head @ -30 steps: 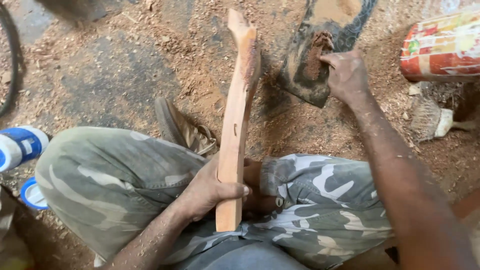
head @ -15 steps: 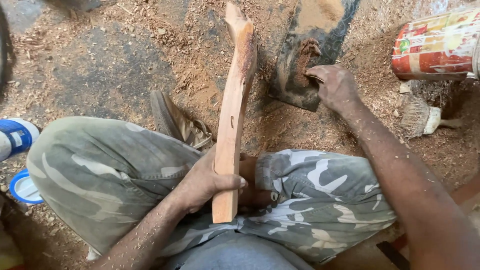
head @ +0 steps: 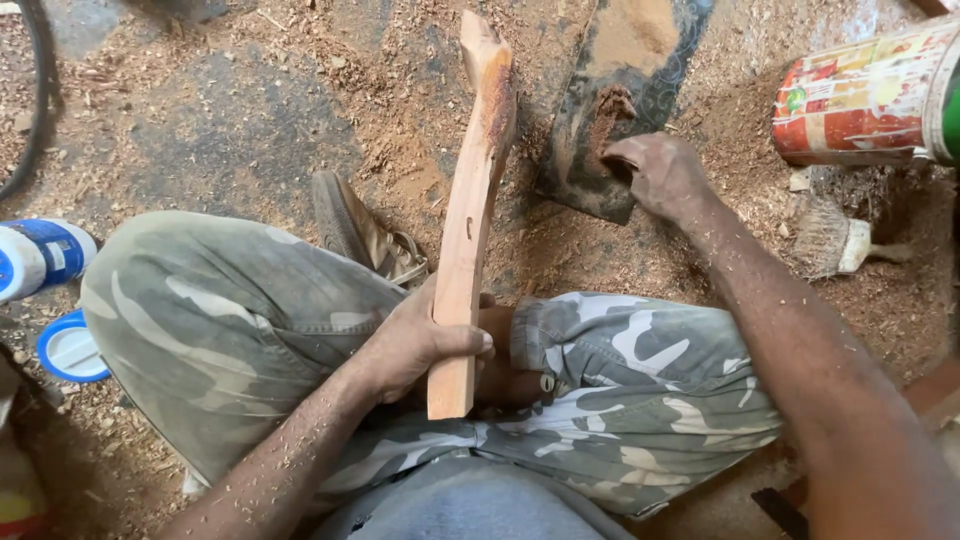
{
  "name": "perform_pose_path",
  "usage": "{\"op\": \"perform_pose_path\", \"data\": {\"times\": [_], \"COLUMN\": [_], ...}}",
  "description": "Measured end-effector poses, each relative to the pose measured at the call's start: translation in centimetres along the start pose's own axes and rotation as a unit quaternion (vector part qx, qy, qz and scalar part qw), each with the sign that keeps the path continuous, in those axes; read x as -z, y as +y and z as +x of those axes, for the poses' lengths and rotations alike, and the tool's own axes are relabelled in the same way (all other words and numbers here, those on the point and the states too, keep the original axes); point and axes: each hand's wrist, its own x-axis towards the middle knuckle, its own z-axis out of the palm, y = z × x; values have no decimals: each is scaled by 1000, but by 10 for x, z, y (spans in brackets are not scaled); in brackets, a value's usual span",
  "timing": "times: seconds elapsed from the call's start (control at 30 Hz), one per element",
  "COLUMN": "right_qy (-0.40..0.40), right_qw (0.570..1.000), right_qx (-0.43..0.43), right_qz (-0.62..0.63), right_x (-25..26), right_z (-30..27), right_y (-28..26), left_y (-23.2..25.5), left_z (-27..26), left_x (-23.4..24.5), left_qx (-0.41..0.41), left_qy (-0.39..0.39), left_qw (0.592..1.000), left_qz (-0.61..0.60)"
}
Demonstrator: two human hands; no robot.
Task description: The recorder is carving and shaping a wooden handle or object while sitting on a workshop floor.
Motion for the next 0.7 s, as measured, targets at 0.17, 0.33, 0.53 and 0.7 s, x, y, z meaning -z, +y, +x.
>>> {"op": "perform_pose_path", "data": {"times": [0.17,0.33,0.53,0.7], "right_qy": [106,41,159,231], "right_qw": [945,669,936,913], "right_qx": [-46,-241,-32,-76], "right_qz": [305,702,312,326], "right_x": [14,74,84,73], "right_z": [-24,-62,-110,-107], "right_y": [-6,-68,-160,-215], "left_y": [-4,0,-14,-20], "left_z": [1,-6,1,2], "left_x": [-2,-22,-31,-26], "left_qx": [4,49,44,2], "left_qy": [6,91,97,87], "left_qw": [1000,986,985,988], "left_qz": [-4,133,137,128]}}
